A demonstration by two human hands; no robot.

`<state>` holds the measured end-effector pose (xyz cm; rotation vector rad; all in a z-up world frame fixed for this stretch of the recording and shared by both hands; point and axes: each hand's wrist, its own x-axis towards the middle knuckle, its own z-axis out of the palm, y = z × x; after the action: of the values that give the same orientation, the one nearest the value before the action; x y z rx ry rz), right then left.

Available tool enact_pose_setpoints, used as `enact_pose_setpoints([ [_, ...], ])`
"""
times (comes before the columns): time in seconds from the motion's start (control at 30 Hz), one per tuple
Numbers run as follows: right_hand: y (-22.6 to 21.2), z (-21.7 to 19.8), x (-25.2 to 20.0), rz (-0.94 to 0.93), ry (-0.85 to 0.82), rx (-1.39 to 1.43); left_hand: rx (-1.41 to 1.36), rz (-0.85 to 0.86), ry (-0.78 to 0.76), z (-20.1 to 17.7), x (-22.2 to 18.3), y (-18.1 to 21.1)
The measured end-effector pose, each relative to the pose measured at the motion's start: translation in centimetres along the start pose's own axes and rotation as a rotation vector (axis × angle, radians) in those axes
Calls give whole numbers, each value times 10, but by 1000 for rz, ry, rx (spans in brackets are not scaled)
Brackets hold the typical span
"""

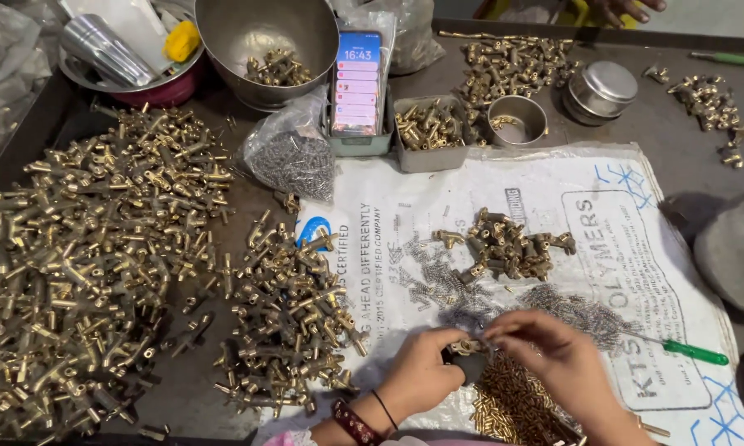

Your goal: The person sits at a workbench covered with small brass fittings and steel parts and sorts them one at a time. They pick up each part, hold it against a small black handheld object, and place it into separate piles on a printed sack spread over the table.

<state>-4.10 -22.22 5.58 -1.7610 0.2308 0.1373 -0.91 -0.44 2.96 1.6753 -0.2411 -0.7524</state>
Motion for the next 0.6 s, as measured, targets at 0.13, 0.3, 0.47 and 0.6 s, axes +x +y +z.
enact_pose_setpoints([
  [0.13,0,23,-11,-235,6,-294,-22,123,-16,4,3,-13],
  [0.3,20,13,-25,-386,-18,-390,-48,107,-91,23,12,-44],
  [0.47,10,-30,-43,-328,79,-509,-129,254,-2,29,11,-43],
  [0.6,105,-168,-51,261,231,-998,-288,60,281,16,7,-17],
])
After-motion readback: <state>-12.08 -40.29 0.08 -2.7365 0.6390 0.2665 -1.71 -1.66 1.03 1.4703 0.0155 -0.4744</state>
